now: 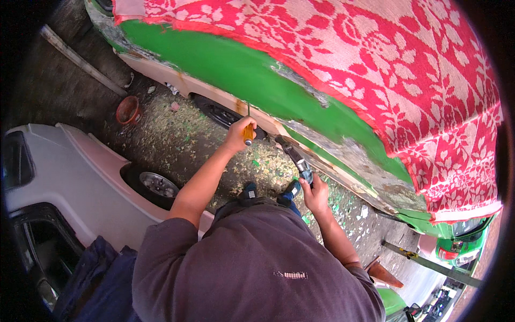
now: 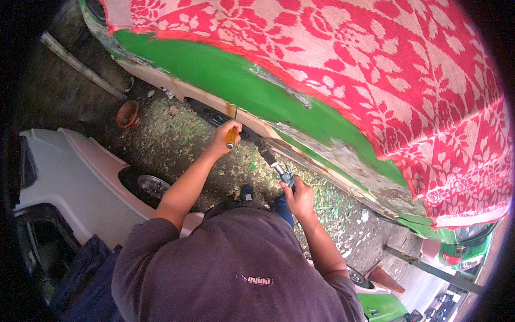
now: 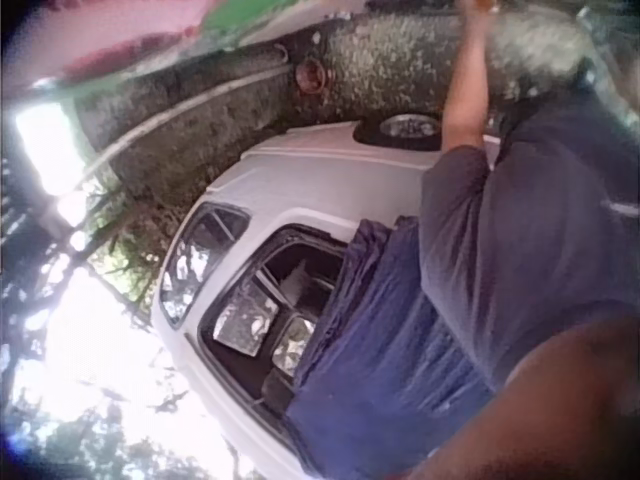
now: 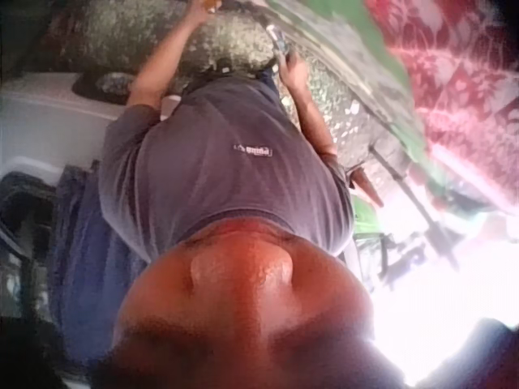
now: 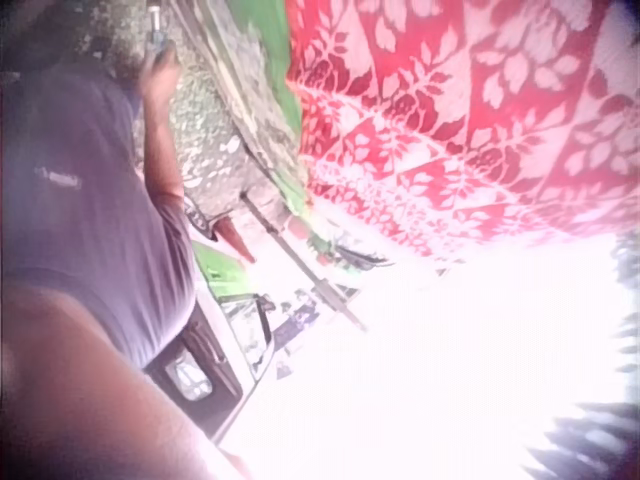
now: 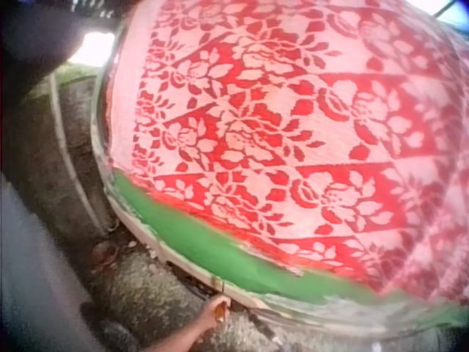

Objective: The person uses a hammer and a chisel-like tool to repeatedly strike and scrape a green car panel. The person works along the side of the vehicle, removing material and shaping the surface.

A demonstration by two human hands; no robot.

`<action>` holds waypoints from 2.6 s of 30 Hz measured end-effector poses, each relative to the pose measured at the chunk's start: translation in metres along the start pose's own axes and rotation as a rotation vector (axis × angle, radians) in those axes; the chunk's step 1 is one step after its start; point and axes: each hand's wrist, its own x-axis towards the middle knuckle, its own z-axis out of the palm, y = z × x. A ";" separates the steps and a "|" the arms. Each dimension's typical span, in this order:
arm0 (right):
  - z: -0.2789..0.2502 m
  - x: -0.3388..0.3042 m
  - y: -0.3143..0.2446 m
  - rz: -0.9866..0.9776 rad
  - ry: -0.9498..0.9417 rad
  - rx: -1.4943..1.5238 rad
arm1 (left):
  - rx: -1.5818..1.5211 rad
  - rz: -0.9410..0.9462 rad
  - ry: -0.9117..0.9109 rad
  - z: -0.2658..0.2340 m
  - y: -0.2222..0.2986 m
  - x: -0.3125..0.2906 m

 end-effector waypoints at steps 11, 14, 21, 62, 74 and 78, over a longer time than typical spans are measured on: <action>0.013 0.027 -0.027 -0.056 -0.079 -0.009 | -0.217 -0.015 -0.035 -0.022 -0.018 0.003; 0.011 0.032 -0.026 -0.074 -0.077 0.007 | -0.165 0.066 -0.167 -0.021 -0.012 0.005; -0.001 0.054 -0.013 -0.092 -0.130 -0.010 | 0.028 -0.018 -0.194 -0.023 -0.001 0.019; 0.050 0.049 -0.119 0.053 -0.076 -0.121 | -0.687 -0.124 0.000 -0.085 -0.051 0.049; 0.072 0.092 -0.171 -0.154 -0.024 -0.175 | -0.384 0.087 -0.082 -0.079 -0.068 0.065; 0.082 0.112 -0.155 -0.139 -0.014 -0.316 | -0.236 0.007 -0.165 -0.070 -0.075 0.057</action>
